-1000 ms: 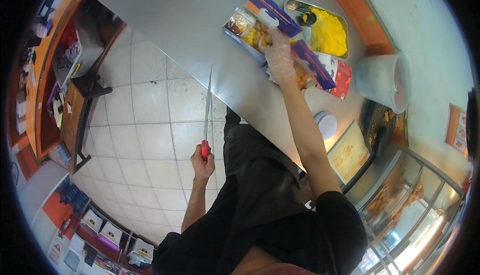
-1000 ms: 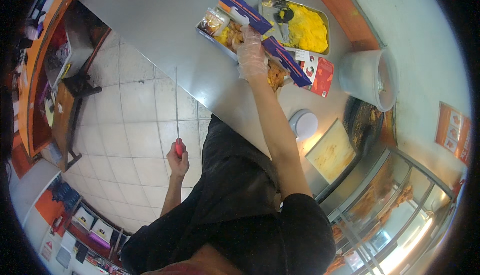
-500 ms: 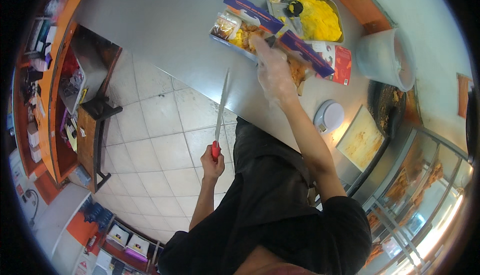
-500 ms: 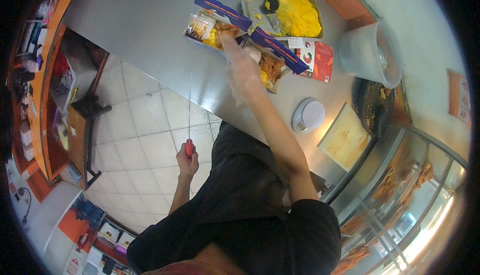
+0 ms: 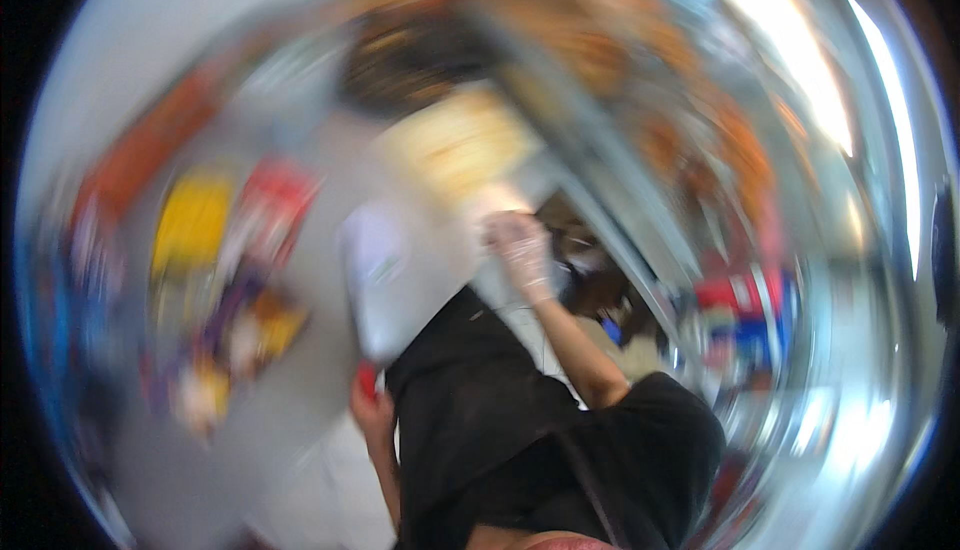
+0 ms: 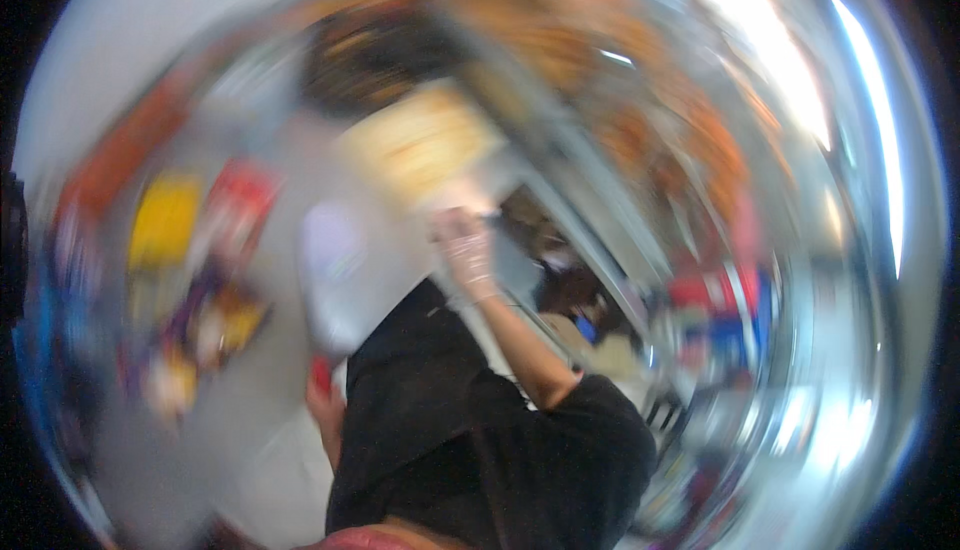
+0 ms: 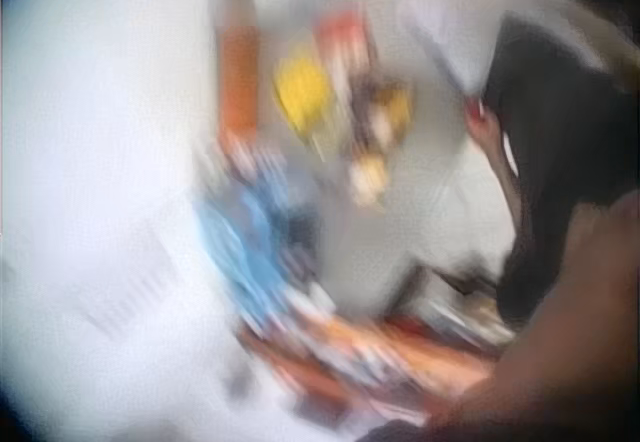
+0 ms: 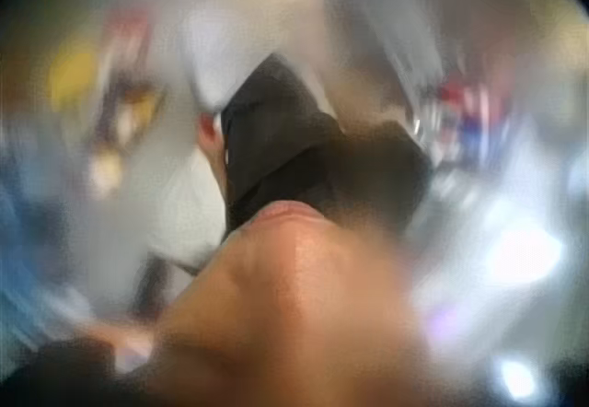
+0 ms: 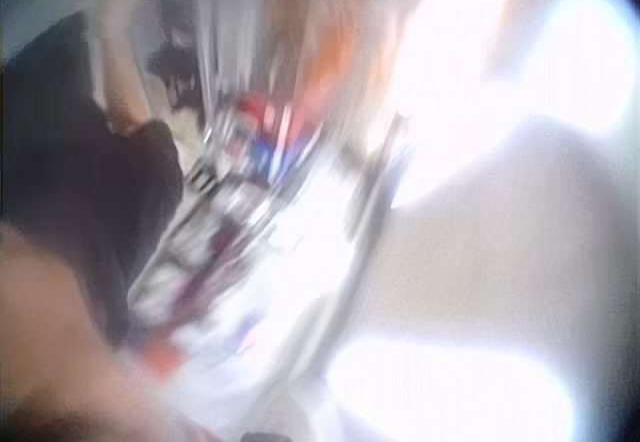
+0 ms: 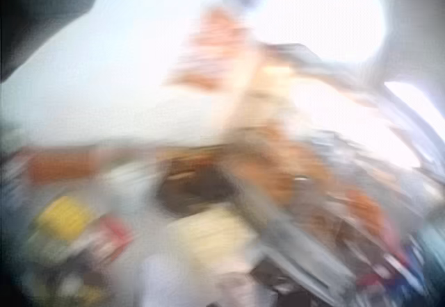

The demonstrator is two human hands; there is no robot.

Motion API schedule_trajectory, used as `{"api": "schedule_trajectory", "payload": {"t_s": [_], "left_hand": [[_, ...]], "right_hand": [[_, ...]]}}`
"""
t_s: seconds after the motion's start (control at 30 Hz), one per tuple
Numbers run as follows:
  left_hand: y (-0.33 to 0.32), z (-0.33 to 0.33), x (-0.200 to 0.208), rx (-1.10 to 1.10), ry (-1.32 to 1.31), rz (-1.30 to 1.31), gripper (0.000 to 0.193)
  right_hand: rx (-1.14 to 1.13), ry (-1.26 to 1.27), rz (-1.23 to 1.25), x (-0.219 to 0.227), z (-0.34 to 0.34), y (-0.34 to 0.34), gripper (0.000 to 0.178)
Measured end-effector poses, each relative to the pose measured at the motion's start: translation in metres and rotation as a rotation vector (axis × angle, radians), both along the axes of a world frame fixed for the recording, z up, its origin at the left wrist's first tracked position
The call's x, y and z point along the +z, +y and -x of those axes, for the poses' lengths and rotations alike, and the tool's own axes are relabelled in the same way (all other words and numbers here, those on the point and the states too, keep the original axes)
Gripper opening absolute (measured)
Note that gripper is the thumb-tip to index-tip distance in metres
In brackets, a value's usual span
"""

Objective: The person assembles two food orders by placing steamed buns and scrambled eggs into paper boxes, then cuts fried chicken pieces and adds them to the boxes. The person uses a knife and a cutting board to portion the chicken.

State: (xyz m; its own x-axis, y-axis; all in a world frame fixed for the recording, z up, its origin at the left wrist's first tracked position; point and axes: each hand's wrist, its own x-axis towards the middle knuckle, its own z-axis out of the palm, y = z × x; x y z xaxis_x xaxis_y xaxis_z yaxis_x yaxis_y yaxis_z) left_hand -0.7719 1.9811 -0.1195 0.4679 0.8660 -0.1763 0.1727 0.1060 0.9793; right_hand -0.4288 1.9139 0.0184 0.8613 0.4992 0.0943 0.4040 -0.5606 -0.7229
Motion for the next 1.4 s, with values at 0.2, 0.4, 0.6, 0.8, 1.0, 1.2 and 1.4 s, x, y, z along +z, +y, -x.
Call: {"api": "schedule_trajectory", "payload": {"t_s": [0.2, 0.4, 0.6, 0.8, 1.0, 1.2, 1.4], "left_hand": [[0.049, -0.044, 0.008, -0.307, 0.256, -0.284, 0.028], [0.055, -0.097, 0.003, -0.41, 0.245, -0.351, 0.023], [0.003, -0.171, -0.019, -0.411, 0.174, -0.517, 0.021], [-0.069, -0.274, -0.031, -0.73, 0.075, -0.518, 0.022], [-0.138, -0.331, -0.013, -0.883, 0.163, -0.469, 0.028], [-0.153, -0.348, -0.024, -0.975, -0.083, -0.609, 0.03], [-0.206, -0.393, 0.047, -0.836, -0.193, -0.408, 0.005]], "right_hand": [[-0.947, -0.756, -0.242, 0.094, -0.096, -0.215, 0.072], [-1.423, -1.123, 0.17, 0.201, -0.226, -0.405, 0.089], [-1.474, -1.226, 0.109, 0.222, -0.322, -0.408, 0.085], [-1.411, -1.232, 0.283, 0.214, -0.329, -0.383, 0.084], [-1.381, -1.203, -0.112, 0.237, -0.307, -0.43, 0.072], [-1.423, -1.236, -0.191, 0.248, -0.309, -0.432, 0.065], [-0.909, -1.198, -0.238, 0.303, -0.281, -0.483, 0.019]]}}
